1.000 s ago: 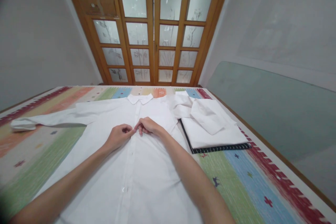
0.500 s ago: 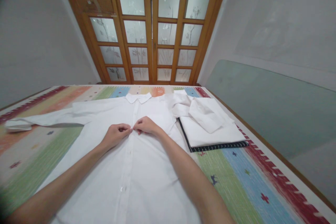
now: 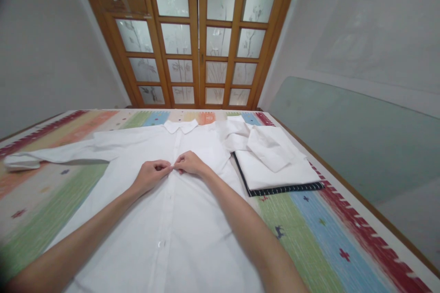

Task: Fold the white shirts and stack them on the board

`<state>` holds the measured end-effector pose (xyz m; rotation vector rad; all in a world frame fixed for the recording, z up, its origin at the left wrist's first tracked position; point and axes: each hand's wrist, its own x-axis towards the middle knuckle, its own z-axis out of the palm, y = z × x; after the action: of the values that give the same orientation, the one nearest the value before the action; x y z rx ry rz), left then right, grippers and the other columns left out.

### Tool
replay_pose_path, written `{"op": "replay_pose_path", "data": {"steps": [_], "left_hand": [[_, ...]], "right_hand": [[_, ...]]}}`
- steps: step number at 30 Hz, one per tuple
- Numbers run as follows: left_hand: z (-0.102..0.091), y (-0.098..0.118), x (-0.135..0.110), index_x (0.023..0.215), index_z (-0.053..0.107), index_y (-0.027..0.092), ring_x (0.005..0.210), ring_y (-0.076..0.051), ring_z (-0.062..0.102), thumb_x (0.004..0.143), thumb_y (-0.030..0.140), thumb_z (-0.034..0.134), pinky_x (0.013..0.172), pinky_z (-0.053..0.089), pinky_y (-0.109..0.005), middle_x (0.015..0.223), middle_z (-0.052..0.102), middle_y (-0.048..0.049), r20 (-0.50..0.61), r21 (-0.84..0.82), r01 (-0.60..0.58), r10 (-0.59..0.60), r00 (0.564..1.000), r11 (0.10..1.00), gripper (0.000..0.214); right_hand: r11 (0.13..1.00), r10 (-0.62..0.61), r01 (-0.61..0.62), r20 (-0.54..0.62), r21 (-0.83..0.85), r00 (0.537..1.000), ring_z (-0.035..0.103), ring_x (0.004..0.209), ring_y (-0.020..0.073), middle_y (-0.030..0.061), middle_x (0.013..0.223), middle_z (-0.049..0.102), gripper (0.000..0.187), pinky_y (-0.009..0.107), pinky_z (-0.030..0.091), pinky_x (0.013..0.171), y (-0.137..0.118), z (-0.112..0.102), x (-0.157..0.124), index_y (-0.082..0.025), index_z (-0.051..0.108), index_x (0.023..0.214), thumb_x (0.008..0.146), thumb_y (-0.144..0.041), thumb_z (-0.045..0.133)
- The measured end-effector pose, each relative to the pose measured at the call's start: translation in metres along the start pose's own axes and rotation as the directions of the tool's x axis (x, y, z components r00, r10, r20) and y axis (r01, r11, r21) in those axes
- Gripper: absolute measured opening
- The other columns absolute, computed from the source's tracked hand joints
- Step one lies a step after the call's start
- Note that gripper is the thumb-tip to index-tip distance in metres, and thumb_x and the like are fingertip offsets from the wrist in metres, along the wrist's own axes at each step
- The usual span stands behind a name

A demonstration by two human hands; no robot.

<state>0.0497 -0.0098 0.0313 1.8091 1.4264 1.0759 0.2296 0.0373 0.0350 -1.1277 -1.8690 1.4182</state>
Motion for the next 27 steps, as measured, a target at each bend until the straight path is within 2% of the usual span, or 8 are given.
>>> {"op": "replay_pose_path", "data": {"steps": [5, 9, 13, 22, 27], "left_hand": [[0.0022, 0.0008, -0.0003, 0.066, 0.071, 0.019, 0.064, -0.017, 0.063, 0.071, 0.039, 0.063, 0.062, 0.048, -0.027, 0.068, 0.071, -0.0024, -0.044, 0.063, 0.013, -0.010, 0.999, 0.998, 0.023], [0.0040, 0.0022, 0.0004, 0.061, 0.067, 0.020, 0.079, -0.020, 0.063, 0.069, 0.033, 0.063, 0.075, 0.050, -0.032, 0.079, 0.070, -0.0043, -0.095, 0.211, -0.063, 0.084, 0.992, 0.975, 0.016], [0.0057, 0.0034, 0.0000, 0.066, 0.067, 0.020, 0.079, -0.020, 0.059, 0.068, 0.033, 0.064, 0.078, 0.049, -0.034, 0.078, 0.064, -0.0042, -0.149, 0.305, -0.072, 0.122, 0.981, 0.950, 0.014], [0.0042, -0.0017, 0.0026, 0.073, 0.065, 0.021, 0.081, -0.021, 0.058, 0.070, 0.031, 0.063, 0.080, 0.048, -0.037, 0.077, 0.062, -0.0028, -0.053, 0.314, -0.108, 0.131, 0.990, 0.943, 0.011], [0.0017, -0.0048, 0.0066, 0.074, 0.065, 0.021, 0.086, -0.022, 0.058, 0.070, 0.032, 0.062, 0.084, 0.047, -0.037, 0.085, 0.063, -0.0038, 0.009, 0.287, -0.124, 0.127, 0.992, 0.950, 0.012]], "right_hand": [[0.998, 0.014, -0.012, -0.025, 0.054, 1.000, 0.041, 0.041, 0.0050, -0.0048, 0.044, 0.056, 0.008, 0.018, 0.029, 0.045, 0.0001, 0.0022, -0.0002, -0.012, 0.066, 0.066, 0.072, -0.016, 0.066], [0.998, 0.035, -0.034, -0.012, 0.057, 0.999, 0.040, 0.039, 0.0045, -0.0055, 0.043, 0.055, 0.010, 0.018, 0.029, 0.044, -0.0061, 0.0025, -0.0031, -0.012, 0.067, 0.066, 0.074, -0.013, 0.061], [0.998, 0.051, -0.050, -0.019, 0.033, 0.999, 0.036, 0.036, 0.0039, -0.0056, 0.044, 0.055, 0.013, 0.019, 0.024, 0.041, -0.0070, 0.0026, -0.0031, -0.012, 0.067, 0.065, 0.075, -0.014, 0.059], [0.999, 0.044, -0.043, -0.042, 0.011, 0.998, 0.037, 0.037, 0.0043, -0.0053, 0.044, 0.055, 0.015, 0.019, 0.027, 0.043, -0.0032, 0.0028, -0.0015, -0.012, 0.066, 0.062, 0.075, -0.016, 0.060], [1.000, 0.024, -0.025, -0.037, -0.004, 0.999, 0.038, 0.039, 0.0043, -0.0052, 0.045, 0.056, 0.015, 0.019, 0.027, 0.044, -0.0042, 0.0025, -0.0029, -0.012, 0.065, 0.061, 0.075, -0.018, 0.061]]}}
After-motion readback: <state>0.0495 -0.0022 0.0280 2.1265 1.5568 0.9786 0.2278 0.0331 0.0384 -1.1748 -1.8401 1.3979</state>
